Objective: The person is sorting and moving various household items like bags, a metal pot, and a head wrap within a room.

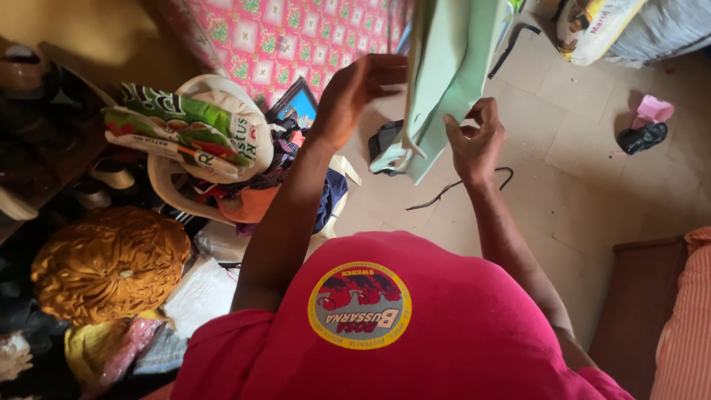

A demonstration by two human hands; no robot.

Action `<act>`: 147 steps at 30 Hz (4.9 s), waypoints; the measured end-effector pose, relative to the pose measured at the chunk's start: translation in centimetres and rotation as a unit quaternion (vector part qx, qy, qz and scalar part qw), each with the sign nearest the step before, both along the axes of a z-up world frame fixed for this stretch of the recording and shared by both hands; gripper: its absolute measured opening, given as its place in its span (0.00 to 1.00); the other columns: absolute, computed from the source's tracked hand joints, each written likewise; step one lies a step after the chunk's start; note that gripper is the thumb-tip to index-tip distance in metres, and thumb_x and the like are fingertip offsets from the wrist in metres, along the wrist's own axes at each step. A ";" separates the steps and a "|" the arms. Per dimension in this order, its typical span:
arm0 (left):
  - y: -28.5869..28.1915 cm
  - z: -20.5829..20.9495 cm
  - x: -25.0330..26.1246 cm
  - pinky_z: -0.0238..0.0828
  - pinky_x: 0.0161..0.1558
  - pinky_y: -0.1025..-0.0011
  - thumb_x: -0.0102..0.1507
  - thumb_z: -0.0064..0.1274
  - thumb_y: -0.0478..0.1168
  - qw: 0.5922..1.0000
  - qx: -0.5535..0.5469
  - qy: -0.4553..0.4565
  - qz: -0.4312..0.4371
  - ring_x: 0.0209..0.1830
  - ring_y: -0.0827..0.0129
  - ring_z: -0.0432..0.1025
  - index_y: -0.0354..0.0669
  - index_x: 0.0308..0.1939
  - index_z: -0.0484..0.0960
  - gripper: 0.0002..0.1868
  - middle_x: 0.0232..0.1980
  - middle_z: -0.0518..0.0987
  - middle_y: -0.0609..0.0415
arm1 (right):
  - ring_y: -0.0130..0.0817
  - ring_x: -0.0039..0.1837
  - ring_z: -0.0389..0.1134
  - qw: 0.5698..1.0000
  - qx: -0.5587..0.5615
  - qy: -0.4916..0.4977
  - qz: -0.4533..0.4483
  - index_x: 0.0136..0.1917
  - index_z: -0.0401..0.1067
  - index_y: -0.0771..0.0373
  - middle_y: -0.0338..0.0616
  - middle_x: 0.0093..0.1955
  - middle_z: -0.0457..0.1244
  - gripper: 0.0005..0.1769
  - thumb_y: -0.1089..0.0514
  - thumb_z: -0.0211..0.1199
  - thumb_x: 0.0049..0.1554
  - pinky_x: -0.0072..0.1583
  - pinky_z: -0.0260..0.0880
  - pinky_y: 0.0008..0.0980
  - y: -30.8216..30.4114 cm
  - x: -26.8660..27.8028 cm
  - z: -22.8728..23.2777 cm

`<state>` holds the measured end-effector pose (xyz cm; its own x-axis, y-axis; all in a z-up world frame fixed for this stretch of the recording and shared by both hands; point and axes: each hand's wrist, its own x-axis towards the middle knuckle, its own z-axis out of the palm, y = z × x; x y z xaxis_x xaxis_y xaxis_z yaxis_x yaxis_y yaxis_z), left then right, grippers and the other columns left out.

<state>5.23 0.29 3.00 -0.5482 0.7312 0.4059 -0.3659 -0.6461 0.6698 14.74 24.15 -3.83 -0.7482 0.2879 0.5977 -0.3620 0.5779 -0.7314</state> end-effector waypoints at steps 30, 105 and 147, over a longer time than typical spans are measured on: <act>-7.0 -18.5 -1.3 0.73 0.49 0.69 0.49 0.64 0.36 0.822 -0.374 0.091 0.421 0.46 0.68 0.75 0.34 0.54 0.75 0.29 0.46 0.80 0.52 | 0.46 0.79 0.61 0.984 -0.012 -0.077 0.163 0.79 0.56 0.64 0.55 0.77 0.59 0.37 0.70 0.67 0.61 0.72 0.69 0.43 -9.7 -1.6 -0.6; -31.0 -22.5 -4.1 0.73 0.52 0.65 0.55 0.71 0.48 0.424 -0.478 -0.111 0.762 0.47 0.60 0.78 0.35 0.55 0.71 0.33 0.47 0.82 0.48 | 0.64 0.81 0.48 0.911 0.186 -0.224 0.293 0.83 0.34 0.69 0.65 0.83 0.44 0.71 0.52 0.82 0.45 0.75 0.52 0.53 -34.3 -21.6 -17.5; -26.6 -17.2 -1.8 0.77 0.40 0.71 0.68 0.54 0.50 0.786 -0.351 -0.121 0.494 0.49 0.68 0.80 0.41 0.56 0.74 0.19 0.53 0.84 0.51 | 0.37 0.62 0.72 0.738 -0.278 -0.378 0.485 0.76 0.59 0.63 0.52 0.66 0.65 0.31 0.55 0.62 0.63 0.52 0.72 0.37 -21.6 -11.6 -11.6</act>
